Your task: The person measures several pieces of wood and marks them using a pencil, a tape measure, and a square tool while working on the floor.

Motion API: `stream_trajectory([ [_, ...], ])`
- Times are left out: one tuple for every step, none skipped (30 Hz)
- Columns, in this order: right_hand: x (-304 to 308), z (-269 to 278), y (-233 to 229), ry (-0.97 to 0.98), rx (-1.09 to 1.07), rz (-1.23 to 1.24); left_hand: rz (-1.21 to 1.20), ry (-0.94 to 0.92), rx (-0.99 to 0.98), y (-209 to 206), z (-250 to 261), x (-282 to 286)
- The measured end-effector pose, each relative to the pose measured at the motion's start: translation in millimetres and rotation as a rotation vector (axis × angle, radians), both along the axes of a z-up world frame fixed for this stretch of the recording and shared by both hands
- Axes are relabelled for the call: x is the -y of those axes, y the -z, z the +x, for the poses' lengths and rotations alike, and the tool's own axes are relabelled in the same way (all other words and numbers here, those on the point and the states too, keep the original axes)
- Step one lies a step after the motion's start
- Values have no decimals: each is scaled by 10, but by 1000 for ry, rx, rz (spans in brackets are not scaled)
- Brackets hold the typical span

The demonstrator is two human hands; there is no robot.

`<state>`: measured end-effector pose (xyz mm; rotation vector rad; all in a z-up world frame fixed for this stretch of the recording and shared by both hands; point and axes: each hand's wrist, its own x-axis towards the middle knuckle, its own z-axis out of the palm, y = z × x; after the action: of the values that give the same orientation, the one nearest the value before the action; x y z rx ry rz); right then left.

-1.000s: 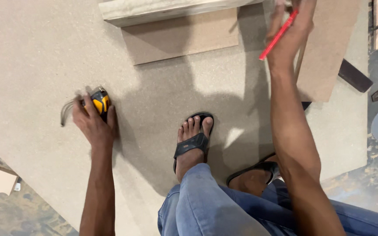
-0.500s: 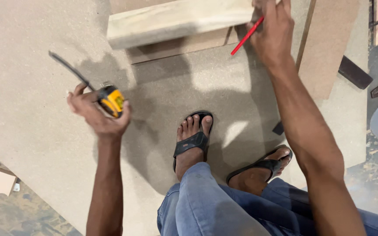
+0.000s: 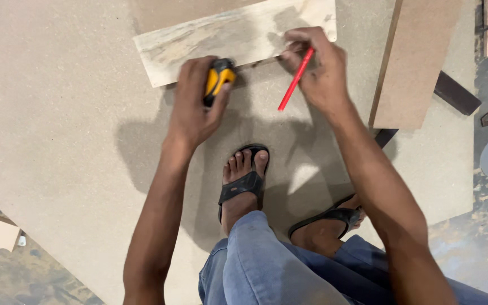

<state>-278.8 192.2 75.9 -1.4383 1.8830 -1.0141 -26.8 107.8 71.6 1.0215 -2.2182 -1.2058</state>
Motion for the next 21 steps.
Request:
stream_trajectory([
  [14,61,-7,14,207,57,-5,24,-18,1,-101,8],
  [22,86,-10,-42,270,45,-10,48,-36,7,-195,10],
  [15,105,-2,-97,335,38,-10,72,-52,17,-268,2],
  [6,110,16,-151,401,30,-14,80,-66,34,-328,-2],
  [-7,104,41,-140,424,48,-18,88,-81,53,-381,-9],
  [-18,88,74,-129,446,65,-23,95,-97,75,-425,-15],
  [-28,58,113,-118,469,81,-18,107,-93,100,-456,-12],
  [-46,10,152,-117,449,79,-13,120,-89,129,-482,-5],
  [-68,-55,195,-114,428,75,-8,133,-85,162,-504,12],
  [-94,-137,239,-111,407,72,-45,117,-30,195,-509,44],
  [-113,-267,276,-74,321,41,-86,99,20,229,-512,105],
  [-146,-426,304,-38,236,10,-127,81,70,260,-505,177],
  [-152,-626,346,64,358,-42,-154,49,99,286,-463,259],
  [-129,-845,406,166,481,-97,-181,17,129,311,-405,352],
  [-141,-1052,468,237,359,-110,-199,-15,162,332,-338,387],
  [-153,-1212,554,305,236,-121,-233,-19,197,344,-255,412],
  [-160,-1297,669,298,223,-138,-268,-26,235,342,-149,443],
  [-171,-1346,782,292,211,-155,-302,-31,274,339,-69,454],
  [-179,-1368,886,284,199,-175,-294,-34,301,339,-22,452],
  [-194,-1351,981,290,159,-143,-286,-37,328,335,16,445],
  [-219,-1314,1060,299,117,-111,-278,-36,352,336,31,431],
])
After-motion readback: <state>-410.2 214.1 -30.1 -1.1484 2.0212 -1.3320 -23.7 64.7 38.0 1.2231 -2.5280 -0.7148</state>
